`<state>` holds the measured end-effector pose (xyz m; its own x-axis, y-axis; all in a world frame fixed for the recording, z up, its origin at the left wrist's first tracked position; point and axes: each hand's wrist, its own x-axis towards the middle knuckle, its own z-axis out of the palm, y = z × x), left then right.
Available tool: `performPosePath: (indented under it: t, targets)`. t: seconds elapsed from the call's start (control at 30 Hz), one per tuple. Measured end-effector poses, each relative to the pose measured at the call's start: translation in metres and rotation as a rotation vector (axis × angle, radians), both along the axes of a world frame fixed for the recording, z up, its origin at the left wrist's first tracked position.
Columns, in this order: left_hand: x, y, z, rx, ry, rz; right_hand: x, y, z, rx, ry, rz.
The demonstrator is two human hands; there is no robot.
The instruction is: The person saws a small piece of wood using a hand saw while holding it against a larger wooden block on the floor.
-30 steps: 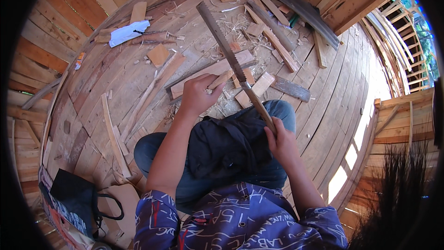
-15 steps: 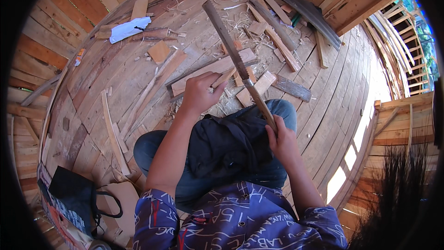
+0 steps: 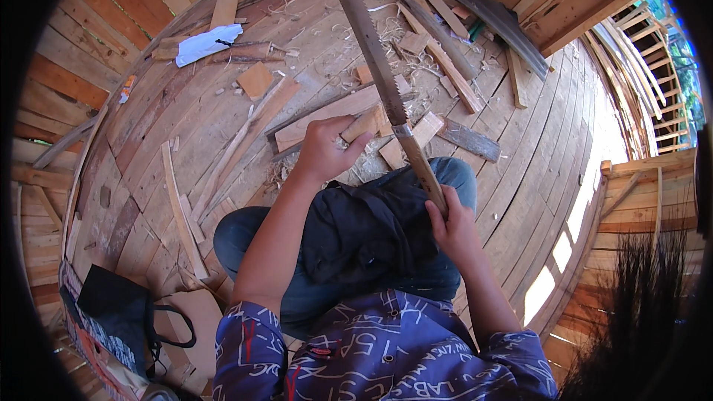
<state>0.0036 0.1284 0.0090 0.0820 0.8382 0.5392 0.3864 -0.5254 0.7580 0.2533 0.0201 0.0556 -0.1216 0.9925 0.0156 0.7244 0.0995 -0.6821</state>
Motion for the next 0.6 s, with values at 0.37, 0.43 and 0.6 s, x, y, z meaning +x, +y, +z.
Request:
performPosePath:
  t: [0.37, 0.43, 0.6]
  targets:
    - [0.001, -0.002, 0.001, -0.078, 0.043, 0.011, 0.001, 0.000, -0.004, 0.004, -0.031, -0.015]
    - [0.001, -0.003, -0.002, -0.043, 0.051, 0.022, 0.002, 0.000, -0.007, 0.014, -0.057, -0.002]
    - [0.001, 0.001, -0.005, 0.120, 0.155, 0.078, 0.005, 0.001, 0.007, -0.049, -0.231, 0.018]
